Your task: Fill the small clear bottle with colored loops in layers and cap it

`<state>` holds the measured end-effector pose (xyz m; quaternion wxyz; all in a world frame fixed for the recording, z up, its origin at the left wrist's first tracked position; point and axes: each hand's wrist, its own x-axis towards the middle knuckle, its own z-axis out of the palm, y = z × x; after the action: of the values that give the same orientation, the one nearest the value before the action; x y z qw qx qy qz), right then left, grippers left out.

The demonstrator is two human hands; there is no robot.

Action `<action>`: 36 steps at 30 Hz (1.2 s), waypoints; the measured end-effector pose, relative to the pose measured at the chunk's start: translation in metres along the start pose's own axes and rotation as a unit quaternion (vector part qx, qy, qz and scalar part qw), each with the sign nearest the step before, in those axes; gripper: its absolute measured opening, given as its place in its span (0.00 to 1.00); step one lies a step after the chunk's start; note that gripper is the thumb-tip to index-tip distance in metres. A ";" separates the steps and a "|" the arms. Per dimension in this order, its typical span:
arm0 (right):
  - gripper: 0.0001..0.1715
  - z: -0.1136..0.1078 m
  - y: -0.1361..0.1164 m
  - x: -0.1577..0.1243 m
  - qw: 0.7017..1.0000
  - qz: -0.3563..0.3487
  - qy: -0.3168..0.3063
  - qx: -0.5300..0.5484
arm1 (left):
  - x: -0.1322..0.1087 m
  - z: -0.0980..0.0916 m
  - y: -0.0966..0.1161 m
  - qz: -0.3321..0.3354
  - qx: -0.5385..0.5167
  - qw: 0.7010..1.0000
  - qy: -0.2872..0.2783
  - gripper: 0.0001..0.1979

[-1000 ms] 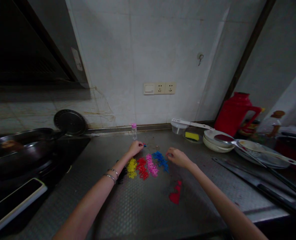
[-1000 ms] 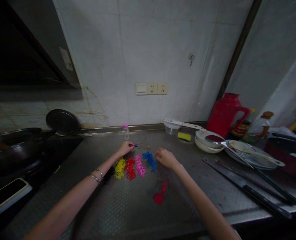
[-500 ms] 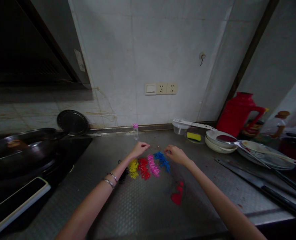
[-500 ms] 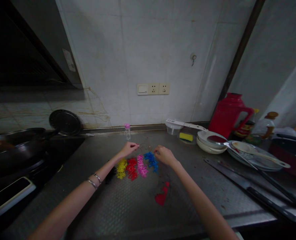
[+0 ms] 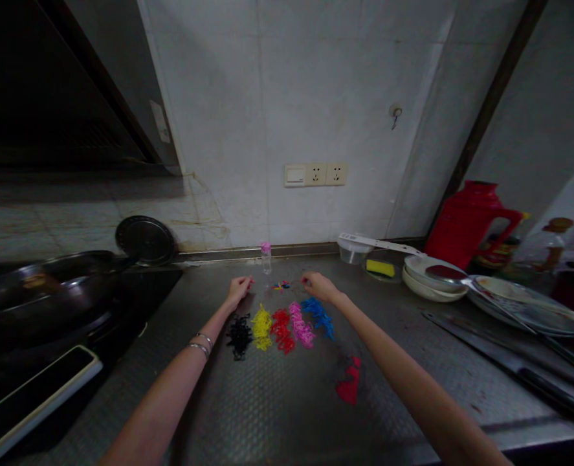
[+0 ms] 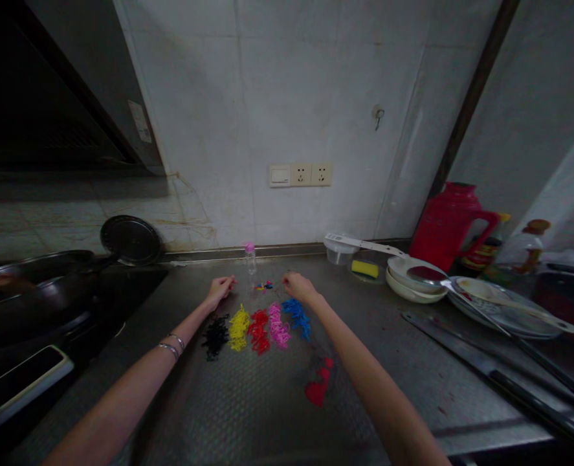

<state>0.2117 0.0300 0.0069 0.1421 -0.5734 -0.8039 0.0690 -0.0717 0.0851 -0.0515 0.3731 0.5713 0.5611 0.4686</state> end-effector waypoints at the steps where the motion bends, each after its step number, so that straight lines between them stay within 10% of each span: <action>1: 0.17 0.004 -0.004 0.006 1.000 -0.002 0.000 0.011 | -0.001 0.001 0.000 0.005 0.011 1.000 0.003 0.28; 19: 0.18 0.043 -0.026 0.046 0.999 0.041 -0.023 0.000 | -0.009 0.002 0.003 0.044 0.043 0.997 0.040 0.24; 36: 0.18 -0.002 -0.013 0.002 1.000 -0.016 -0.023 0.003 | -0.005 0.003 -0.001 0.048 0.054 0.997 0.007 0.18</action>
<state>0.1996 0.0278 0.0125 0.1265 -0.5586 -0.8156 0.0825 -0.0683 0.0800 -0.0536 0.3145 0.6136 0.5603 0.4589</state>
